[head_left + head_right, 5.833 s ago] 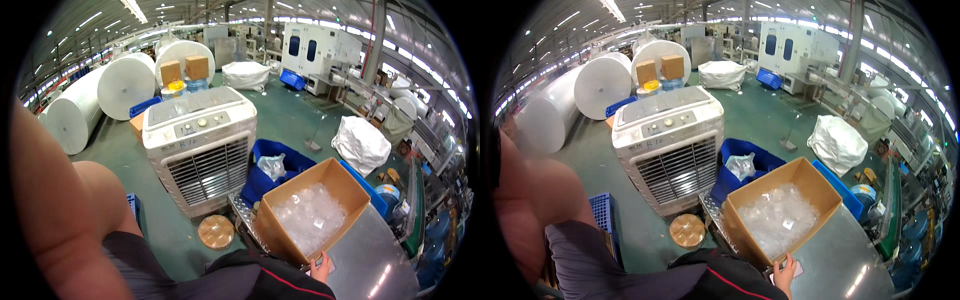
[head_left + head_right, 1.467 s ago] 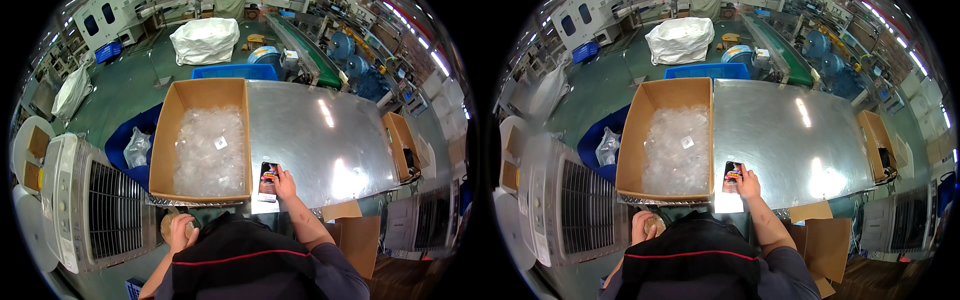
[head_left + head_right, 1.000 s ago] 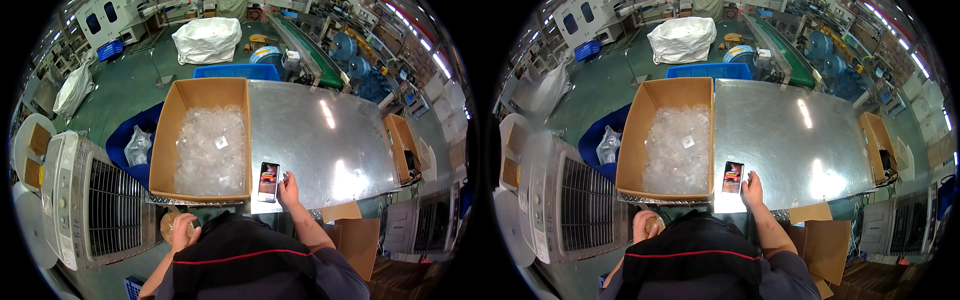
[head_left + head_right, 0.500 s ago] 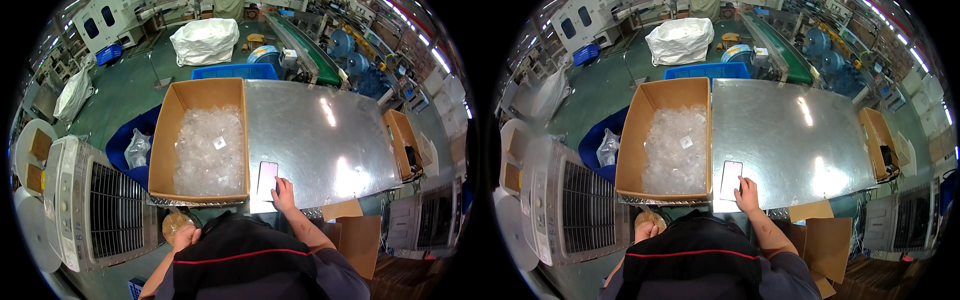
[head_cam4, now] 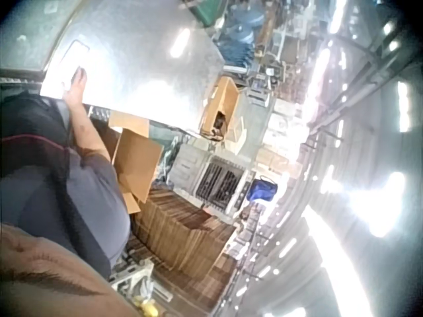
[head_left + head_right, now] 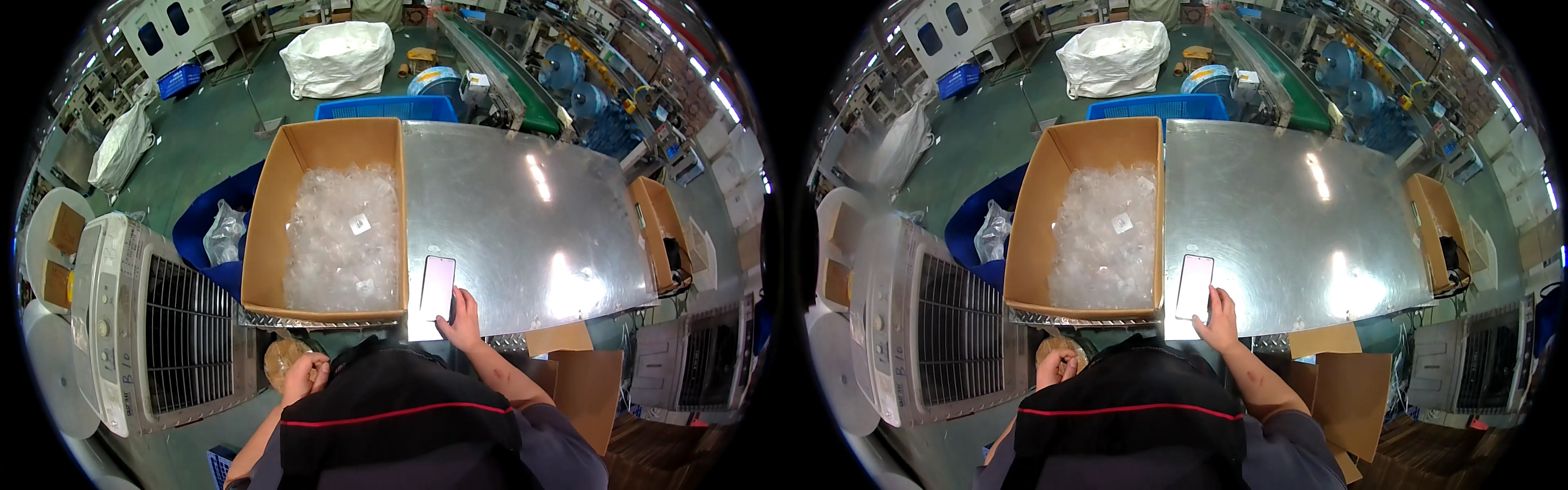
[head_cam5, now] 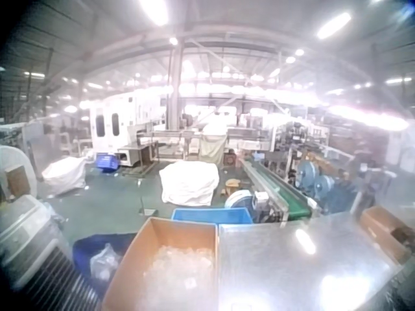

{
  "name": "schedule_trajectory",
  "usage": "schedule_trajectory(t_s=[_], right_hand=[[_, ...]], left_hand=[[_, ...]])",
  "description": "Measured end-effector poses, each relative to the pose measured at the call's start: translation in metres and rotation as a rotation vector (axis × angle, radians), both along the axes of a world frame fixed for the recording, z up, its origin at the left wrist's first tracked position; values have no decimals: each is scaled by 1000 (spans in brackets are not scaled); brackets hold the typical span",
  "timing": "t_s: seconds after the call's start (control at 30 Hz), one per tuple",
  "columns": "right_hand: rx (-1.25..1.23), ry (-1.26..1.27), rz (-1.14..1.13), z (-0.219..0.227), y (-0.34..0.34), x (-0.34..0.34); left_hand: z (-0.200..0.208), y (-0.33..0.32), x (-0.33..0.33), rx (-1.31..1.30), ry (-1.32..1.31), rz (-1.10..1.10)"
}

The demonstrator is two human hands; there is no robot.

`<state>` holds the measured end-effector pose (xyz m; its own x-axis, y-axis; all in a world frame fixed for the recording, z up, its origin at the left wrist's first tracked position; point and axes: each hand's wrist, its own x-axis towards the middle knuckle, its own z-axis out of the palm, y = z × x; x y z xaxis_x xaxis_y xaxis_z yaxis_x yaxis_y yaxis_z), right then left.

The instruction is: The person places items into cardboard boxes, carries a full box to a taping machine, and repeats the process with more boxes and items.

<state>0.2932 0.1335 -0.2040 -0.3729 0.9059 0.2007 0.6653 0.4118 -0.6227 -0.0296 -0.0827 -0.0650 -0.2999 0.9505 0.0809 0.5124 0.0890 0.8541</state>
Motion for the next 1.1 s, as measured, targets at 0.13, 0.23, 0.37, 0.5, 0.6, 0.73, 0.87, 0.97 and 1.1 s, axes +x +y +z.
schedule_trajectory(t_s=[0.13, 0.23, 0.37, 0.5, 0.6, 0.73, 0.87, 0.97, 1.1], right_hand=[[-22, -4, -12, -1, 0, -3], [-37, 113, -47, -15, 6, 5], [-27, 98, -43, -15, 13, 10], [15, 38, 26, -9, 14, 11], [42, 19, 64, -7, 12, 12], [62, 28, 103, -3, 11, 14], [108, 18, 123, -4, 10, 18], [141, -43, 127, -5, 13, 20], [155, -165, -22, -3, 34, 5]], left_hand=[[7, 4, 1, 11, 47, -29], [9, 5, 2, 4, 35, -27], [8, 4, 2, -16, 44, -14], [7, -1, -1, -79, 138, -42], [-3, -7, -9, -81, 167, -77], [-6, -9, -2, 1, 59, 47], [-18, -11, -7, -26, 14, 49], [-20, -10, -7, -67, -3, 43], [-18, -7, -5, -85, 11, 11]])
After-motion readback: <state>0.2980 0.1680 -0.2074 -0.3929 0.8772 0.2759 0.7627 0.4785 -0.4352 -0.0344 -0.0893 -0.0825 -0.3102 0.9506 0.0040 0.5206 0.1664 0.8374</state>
